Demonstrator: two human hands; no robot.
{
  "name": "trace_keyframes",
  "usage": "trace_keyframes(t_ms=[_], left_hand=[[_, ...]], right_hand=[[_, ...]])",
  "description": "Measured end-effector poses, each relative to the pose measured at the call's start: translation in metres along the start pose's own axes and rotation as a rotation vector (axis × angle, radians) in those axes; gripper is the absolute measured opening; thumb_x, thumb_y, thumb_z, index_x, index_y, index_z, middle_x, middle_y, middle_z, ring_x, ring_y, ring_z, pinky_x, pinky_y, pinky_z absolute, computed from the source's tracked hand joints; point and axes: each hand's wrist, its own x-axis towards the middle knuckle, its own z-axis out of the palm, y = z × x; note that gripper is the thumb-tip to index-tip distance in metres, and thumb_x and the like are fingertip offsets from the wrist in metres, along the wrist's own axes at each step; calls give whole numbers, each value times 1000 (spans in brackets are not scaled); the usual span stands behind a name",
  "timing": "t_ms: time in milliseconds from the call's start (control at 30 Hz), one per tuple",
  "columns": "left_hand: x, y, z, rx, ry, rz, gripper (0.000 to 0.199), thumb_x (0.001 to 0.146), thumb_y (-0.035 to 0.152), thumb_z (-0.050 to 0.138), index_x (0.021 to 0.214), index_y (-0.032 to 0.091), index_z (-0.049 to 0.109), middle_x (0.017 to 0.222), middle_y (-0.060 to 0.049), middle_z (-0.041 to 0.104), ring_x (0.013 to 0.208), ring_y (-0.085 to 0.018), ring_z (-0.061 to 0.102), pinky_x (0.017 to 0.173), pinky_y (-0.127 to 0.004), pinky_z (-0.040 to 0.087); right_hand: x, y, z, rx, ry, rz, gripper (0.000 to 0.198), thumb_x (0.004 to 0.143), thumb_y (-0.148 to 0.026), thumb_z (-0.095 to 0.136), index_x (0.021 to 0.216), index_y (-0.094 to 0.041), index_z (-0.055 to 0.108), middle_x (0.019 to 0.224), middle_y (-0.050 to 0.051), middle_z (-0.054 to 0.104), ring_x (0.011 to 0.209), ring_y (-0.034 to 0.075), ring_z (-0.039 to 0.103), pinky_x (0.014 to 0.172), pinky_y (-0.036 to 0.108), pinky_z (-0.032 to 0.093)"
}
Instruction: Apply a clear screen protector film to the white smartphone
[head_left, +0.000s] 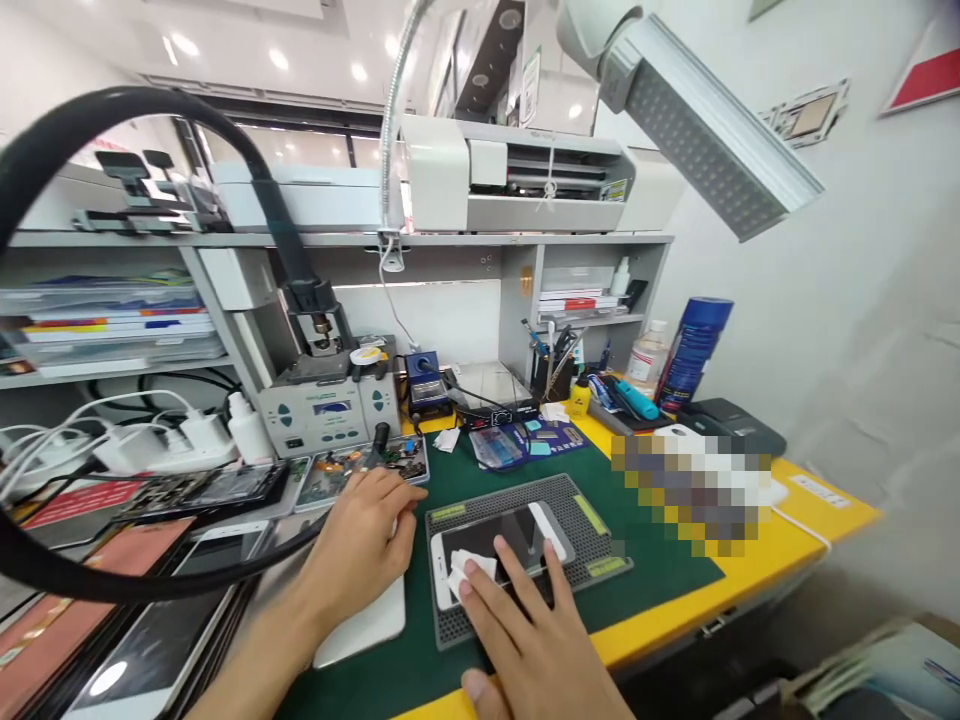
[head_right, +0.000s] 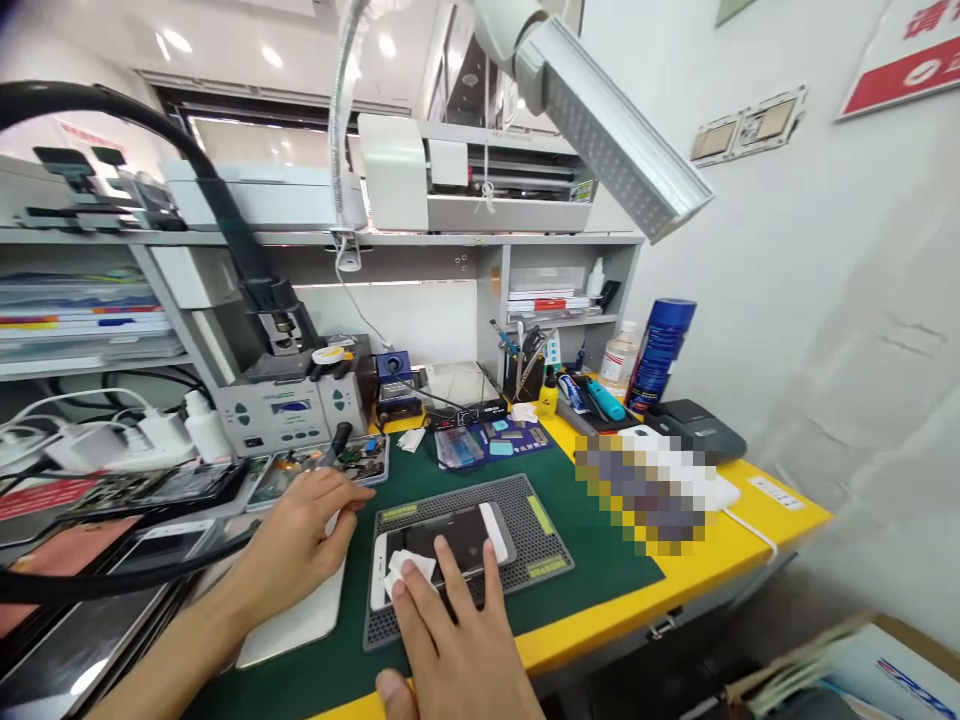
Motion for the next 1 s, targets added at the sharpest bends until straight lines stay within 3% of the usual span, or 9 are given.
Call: trace_keyframes(t_ms=[300, 500, 733, 833, 1000], left_hand=[[1, 14, -3, -5, -48, 27, 34, 97, 14, 39, 101, 19, 72, 89, -7, 72, 88, -25, 63, 81, -43, 48], [1, 15, -3, 1, -38, 37, 33, 97, 16, 40, 99, 19, 73, 86, -7, 72, 86, -25, 64, 81, -42, 50], [-1, 19, -1, 11, -54, 31, 35, 98, 16, 38, 99, 20, 73, 88, -7, 71, 86, -26, 63, 80, -44, 49], [0, 19, 0, 19, -62, 52, 36, 97, 14, 37, 98, 18, 72, 87, -8, 71, 84, -25, 62, 79, -44, 48], [0, 18, -1, 18, -119, 34, 35, 97, 13, 36, 94, 18, 71, 86, -8, 71, 83, -25, 62, 78, -45, 48]], right_hand=[[-40, 40, -25, -3, -100, 258, 49, 105, -30, 45, 153, -19, 48, 158, 6, 46, 145, 44, 44, 105, 80, 39], [-36, 35, -21, -8, -82, 169, 51, 105, -31, 46, 155, -17, 46, 159, 7, 44, 143, 44, 46, 107, 77, 41], [-54, 53, -23, -26, -80, 225, 49, 104, -30, 47, 153, -23, 51, 154, 7, 50, 139, 44, 51, 101, 78, 47], [-49, 56, -26, 9, -138, 258, 48, 106, -31, 43, 153, -23, 50, 156, 6, 48, 142, 44, 48, 100, 79, 47], [-20, 60, -34, 147, -262, 386, 51, 110, -37, 35, 159, -23, 42, 163, 3, 40, 153, 36, 31, 119, 72, 33]])
